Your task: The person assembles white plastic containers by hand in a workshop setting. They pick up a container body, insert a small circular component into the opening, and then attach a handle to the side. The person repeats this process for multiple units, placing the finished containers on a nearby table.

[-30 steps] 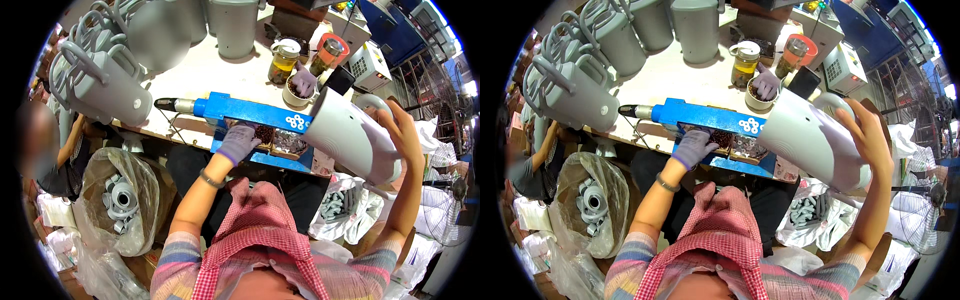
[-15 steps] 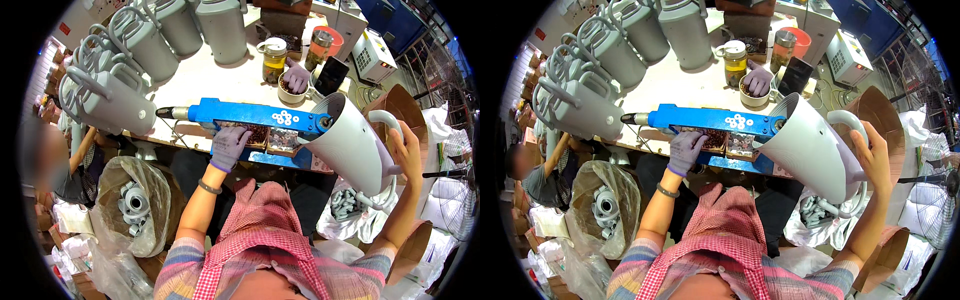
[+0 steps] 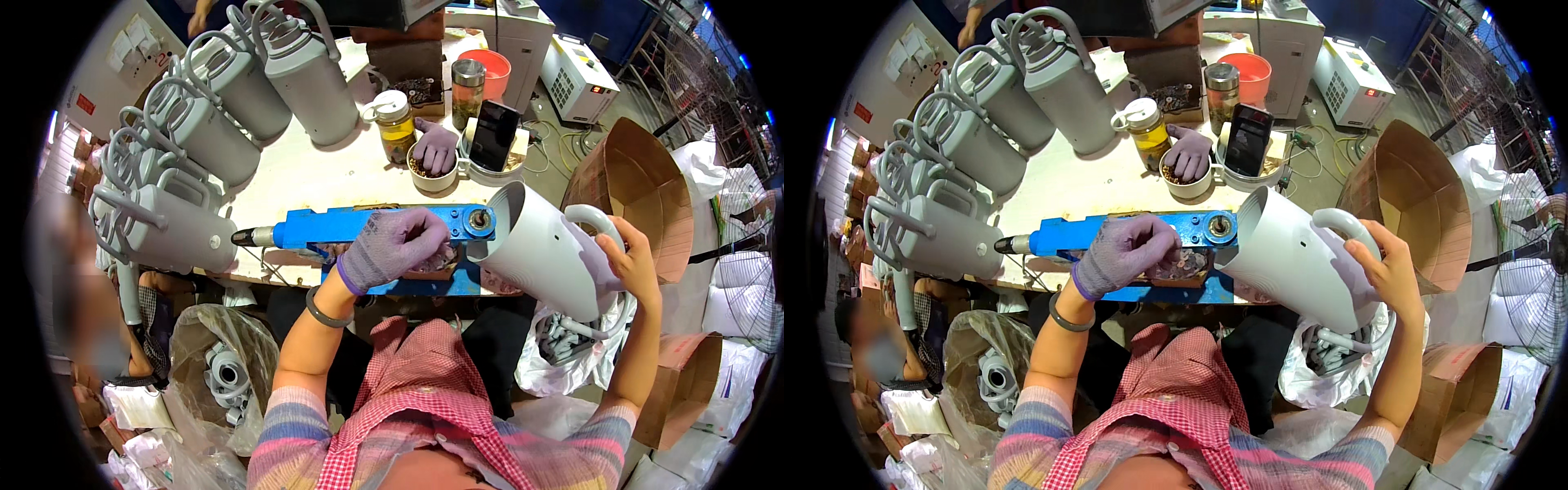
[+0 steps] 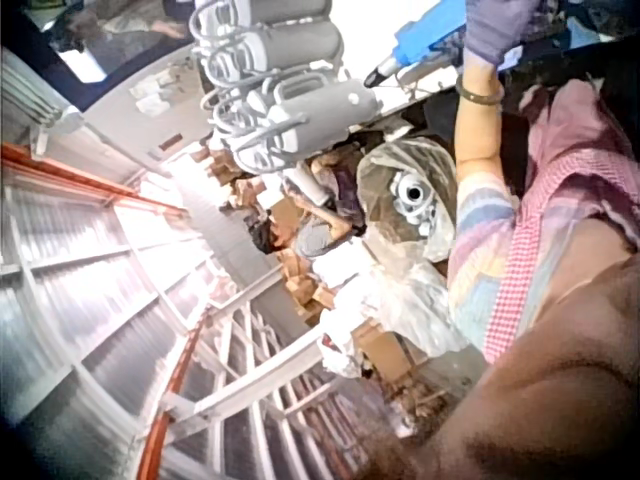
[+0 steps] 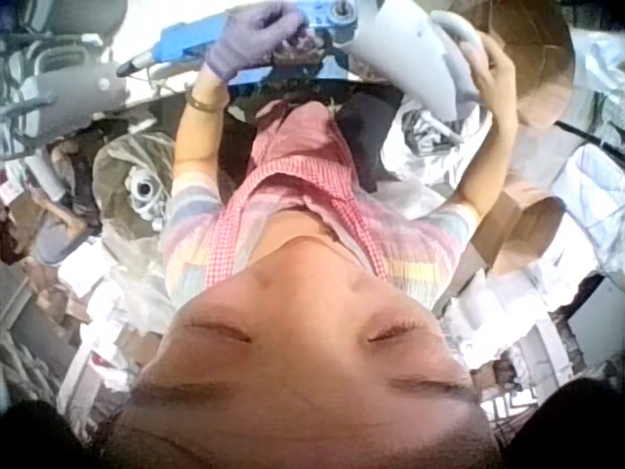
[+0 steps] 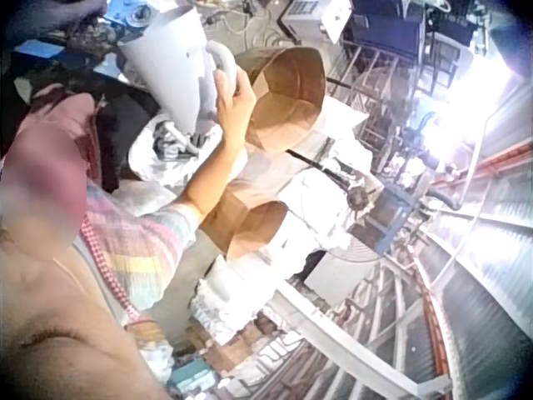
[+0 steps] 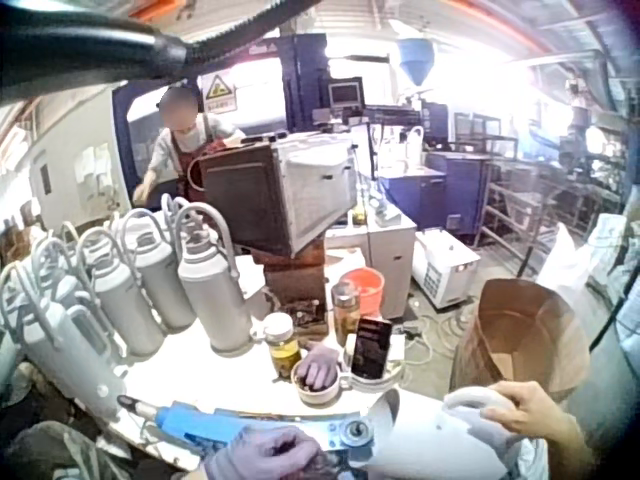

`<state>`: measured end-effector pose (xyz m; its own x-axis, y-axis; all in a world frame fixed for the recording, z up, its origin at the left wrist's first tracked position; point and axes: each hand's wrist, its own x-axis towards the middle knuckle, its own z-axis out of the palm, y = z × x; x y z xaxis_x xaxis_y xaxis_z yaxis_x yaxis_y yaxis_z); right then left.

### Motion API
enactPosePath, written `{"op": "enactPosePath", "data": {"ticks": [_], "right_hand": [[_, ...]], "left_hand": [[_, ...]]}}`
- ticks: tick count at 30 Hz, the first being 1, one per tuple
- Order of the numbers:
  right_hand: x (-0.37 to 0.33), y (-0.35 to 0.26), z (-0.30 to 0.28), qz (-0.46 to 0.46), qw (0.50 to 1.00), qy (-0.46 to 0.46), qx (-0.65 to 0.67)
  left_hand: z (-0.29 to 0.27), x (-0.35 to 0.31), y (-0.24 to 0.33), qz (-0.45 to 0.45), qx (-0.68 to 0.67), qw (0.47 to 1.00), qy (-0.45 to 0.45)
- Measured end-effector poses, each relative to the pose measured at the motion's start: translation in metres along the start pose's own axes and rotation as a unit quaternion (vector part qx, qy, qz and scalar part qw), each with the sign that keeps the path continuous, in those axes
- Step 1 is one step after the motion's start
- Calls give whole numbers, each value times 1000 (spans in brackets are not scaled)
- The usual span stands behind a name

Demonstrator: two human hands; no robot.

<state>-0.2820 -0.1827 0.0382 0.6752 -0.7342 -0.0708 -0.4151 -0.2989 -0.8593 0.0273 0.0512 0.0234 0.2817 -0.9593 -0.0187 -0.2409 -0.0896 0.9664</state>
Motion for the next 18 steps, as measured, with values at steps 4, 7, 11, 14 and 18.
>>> {"op": "enactPosePath", "data": {"ticks": [4,7,11,14,18], "right_hand": [[-4,20,-7,-21,999,15,-32],[-5,29,-8,-5,1000,17,-10],[-6,33,-4,4,998,44,34],[-9,31,-4,30,996,47,65],[-10,34,-4,6,997,57,50]], "left_hand": [[2,13,4,-67,-15,997,-24],[10,19,0,32,3,999,-13],[34,38,-4,155,88,981,80],[41,46,-9,170,109,975,94],[45,46,-16,171,122,973,94]]}}
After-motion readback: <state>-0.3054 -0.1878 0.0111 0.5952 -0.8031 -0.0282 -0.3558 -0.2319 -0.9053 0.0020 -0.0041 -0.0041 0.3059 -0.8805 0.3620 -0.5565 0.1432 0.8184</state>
